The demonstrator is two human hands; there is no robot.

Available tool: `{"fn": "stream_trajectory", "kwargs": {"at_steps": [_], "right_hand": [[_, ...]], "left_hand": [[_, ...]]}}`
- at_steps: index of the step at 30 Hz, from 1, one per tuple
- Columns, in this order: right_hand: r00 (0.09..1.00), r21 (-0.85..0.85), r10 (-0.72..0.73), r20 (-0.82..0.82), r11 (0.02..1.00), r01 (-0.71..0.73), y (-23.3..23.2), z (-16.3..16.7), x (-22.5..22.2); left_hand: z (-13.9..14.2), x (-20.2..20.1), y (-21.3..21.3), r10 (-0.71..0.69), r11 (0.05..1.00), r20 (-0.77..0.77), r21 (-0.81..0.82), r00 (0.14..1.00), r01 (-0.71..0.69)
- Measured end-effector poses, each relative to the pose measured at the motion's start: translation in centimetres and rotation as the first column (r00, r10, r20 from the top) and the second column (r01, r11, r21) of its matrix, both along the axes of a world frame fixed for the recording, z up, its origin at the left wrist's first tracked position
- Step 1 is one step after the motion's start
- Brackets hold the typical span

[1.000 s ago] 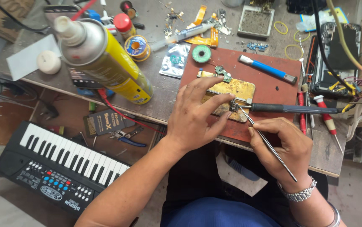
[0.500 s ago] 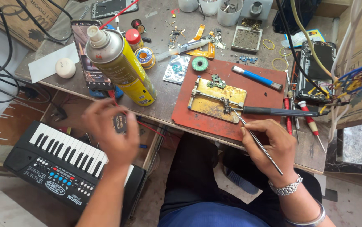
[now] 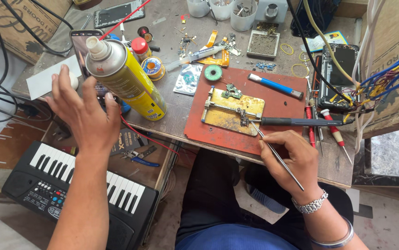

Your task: The person solders a small circuit board held in a clamp on the workbench, using a soldering iron in one hand and tweezers in the other to position and work on components. They briefly reach aside toward a phone and a spray can before returning to solder the board.

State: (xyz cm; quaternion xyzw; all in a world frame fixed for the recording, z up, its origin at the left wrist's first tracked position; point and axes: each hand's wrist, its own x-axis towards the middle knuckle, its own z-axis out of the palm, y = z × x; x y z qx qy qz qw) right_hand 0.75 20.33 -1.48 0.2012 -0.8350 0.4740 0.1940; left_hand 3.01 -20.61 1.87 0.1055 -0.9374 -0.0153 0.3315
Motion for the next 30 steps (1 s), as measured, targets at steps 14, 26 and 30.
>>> {"fn": "stream_trajectory", "kwargs": {"at_steps": [14,26,30], "right_hand": [[0.999,0.001,0.038,-0.017,0.999,-0.038,0.0,0.1,-0.1],[0.998,0.012,0.059,-0.019,0.998,-0.059,0.1,0.3,-0.2],[0.999,0.005,0.051,0.001,0.999,-0.051,0.0,0.3,-0.1]], "left_hand": [[1.1,1.6,0.7,-0.001,0.992,-0.043,0.123,0.999,0.007],[0.2,0.1,0.1,0.008,0.996,0.010,0.090,1.000,-0.009],[0.6,-0.7,-0.4,-0.015,0.997,-0.014,0.069,1.000,0.016]]}}
